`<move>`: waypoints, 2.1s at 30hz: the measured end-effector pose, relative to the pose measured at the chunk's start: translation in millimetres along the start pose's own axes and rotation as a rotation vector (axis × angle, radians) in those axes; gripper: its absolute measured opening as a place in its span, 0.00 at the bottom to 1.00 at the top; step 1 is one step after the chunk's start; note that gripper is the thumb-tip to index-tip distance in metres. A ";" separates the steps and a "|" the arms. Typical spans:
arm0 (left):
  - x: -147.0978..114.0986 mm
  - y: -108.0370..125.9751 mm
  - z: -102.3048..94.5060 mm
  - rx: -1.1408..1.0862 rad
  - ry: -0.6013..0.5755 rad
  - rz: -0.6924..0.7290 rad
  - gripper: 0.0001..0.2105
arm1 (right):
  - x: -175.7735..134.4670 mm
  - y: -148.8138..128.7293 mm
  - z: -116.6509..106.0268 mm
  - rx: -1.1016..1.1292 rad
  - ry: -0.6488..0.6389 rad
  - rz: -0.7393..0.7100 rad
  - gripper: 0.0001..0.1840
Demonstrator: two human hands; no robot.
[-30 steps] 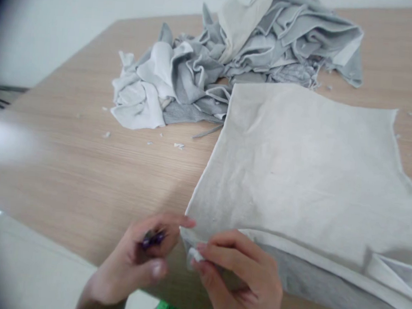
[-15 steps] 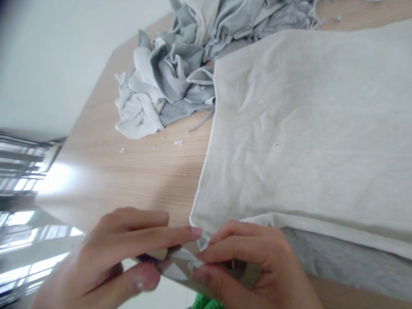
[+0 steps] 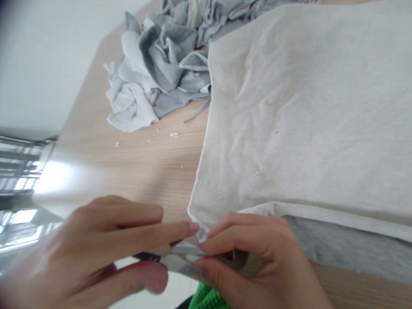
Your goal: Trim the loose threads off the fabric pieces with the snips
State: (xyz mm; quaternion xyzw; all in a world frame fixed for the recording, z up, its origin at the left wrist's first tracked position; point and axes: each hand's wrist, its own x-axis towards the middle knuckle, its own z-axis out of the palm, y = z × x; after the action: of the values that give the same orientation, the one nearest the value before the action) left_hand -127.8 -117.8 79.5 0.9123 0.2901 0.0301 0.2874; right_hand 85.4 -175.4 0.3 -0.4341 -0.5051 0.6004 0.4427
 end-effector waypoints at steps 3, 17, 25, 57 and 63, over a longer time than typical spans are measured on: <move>0.5 0.8 -1.4 -0.004 -0.014 0.010 0.12 | -1.6 0.3 0.6 -0.004 0.020 0.008 0.09; 0.8 7.2 -7.9 0.110 -0.024 0.015 0.09 | -3.4 -2.3 -0.2 -0.074 0.011 -0.005 0.08; 3.5 8.9 -10.5 0.111 -0.050 0.015 0.09 | -6.2 -1.6 -1.1 -0.075 0.015 0.066 0.08; -14.0 -5.8 35.9 -0.368 0.183 -0.156 0.09 | -5.1 -5.3 3.5 -0.009 0.020 0.368 0.08; -14.9 -9.8 47.6 -0.458 0.236 -0.185 0.09 | -3.0 -3.8 5.9 0.011 0.027 0.359 0.08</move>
State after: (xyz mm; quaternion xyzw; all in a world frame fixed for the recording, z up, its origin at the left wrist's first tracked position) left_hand -134.6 -143.5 36.2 0.7835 0.3892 0.1747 0.4519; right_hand 80.8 -179.3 4.9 -0.5229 -0.4102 0.6668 0.3373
